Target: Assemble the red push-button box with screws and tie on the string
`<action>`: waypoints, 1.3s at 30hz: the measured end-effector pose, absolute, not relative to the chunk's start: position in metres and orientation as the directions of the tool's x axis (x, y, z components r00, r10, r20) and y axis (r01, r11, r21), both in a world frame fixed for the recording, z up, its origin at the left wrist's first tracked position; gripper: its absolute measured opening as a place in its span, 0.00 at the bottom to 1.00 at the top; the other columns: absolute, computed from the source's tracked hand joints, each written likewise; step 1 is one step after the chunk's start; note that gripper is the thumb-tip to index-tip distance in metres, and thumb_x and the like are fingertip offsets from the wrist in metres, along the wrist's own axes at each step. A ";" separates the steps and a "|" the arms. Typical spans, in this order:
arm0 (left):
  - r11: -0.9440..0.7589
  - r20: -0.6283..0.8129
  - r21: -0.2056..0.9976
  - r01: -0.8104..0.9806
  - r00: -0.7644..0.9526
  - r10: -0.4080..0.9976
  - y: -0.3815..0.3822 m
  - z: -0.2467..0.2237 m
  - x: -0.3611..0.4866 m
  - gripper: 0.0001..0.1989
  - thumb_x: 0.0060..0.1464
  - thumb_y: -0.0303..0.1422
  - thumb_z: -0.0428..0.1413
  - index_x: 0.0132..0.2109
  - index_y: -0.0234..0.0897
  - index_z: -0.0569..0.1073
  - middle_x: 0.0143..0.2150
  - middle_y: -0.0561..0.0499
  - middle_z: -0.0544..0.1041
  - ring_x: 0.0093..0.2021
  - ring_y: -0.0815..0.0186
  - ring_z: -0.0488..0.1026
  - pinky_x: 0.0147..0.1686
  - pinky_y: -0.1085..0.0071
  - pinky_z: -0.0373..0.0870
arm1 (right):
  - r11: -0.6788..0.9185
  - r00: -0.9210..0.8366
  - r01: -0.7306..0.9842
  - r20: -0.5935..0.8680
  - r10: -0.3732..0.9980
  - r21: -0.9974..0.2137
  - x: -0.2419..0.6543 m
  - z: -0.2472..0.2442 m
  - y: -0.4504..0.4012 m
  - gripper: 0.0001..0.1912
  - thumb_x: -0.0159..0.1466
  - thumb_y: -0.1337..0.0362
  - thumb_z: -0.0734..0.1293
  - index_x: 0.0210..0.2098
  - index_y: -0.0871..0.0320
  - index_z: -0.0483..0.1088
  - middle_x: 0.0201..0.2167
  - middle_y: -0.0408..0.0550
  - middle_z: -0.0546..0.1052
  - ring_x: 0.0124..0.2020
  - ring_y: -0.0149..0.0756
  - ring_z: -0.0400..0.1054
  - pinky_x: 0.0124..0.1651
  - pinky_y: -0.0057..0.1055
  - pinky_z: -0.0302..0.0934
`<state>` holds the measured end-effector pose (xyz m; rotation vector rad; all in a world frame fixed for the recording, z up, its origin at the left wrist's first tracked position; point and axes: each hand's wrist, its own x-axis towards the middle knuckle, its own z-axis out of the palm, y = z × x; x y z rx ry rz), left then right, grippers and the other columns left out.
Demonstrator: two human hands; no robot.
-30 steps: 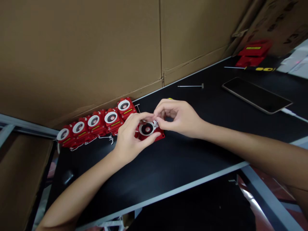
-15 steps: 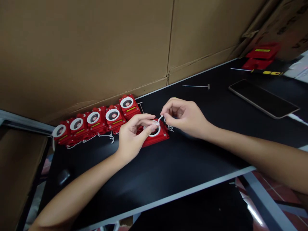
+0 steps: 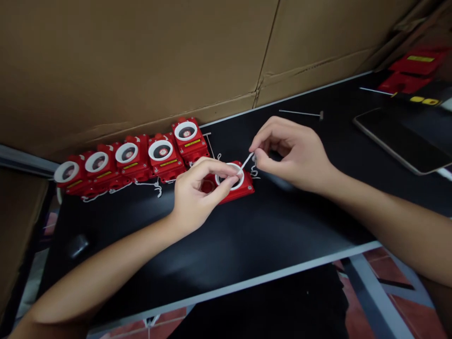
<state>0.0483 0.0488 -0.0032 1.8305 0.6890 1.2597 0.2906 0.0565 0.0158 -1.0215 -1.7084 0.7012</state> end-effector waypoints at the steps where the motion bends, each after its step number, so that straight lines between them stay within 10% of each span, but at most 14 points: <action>1: -0.531 0.500 0.847 -0.016 0.358 0.788 0.049 -0.003 0.048 0.08 0.66 0.23 0.69 0.47 0.41 0.86 0.46 0.48 0.88 0.47 0.63 0.86 0.51 0.65 0.82 | 0.468 -0.156 0.277 0.441 0.884 -0.840 0.291 0.016 0.056 0.10 0.61 0.74 0.76 0.37 0.53 0.78 0.36 0.46 0.77 0.31 0.32 0.71 0.33 0.35 0.67; 15: -0.517 0.516 0.851 -0.097 0.336 0.788 0.048 0.001 0.050 0.08 0.65 0.21 0.71 0.44 0.40 0.86 0.44 0.49 0.89 0.45 0.66 0.86 0.49 0.71 0.83 | 0.476 -0.437 -0.081 0.461 0.773 -0.876 0.295 0.022 0.046 0.09 0.65 0.70 0.82 0.38 0.56 0.80 0.38 0.46 0.80 0.35 0.30 0.76 0.38 0.29 0.72; 39: -0.598 0.562 0.802 0.005 0.336 0.756 0.047 0.001 0.048 0.05 0.66 0.29 0.72 0.41 0.41 0.84 0.42 0.48 0.89 0.41 0.64 0.85 0.43 0.66 0.83 | 0.328 -0.462 -0.097 0.335 0.821 -0.940 0.286 0.021 0.041 0.05 0.67 0.68 0.80 0.36 0.57 0.82 0.38 0.46 0.84 0.33 0.27 0.77 0.37 0.25 0.75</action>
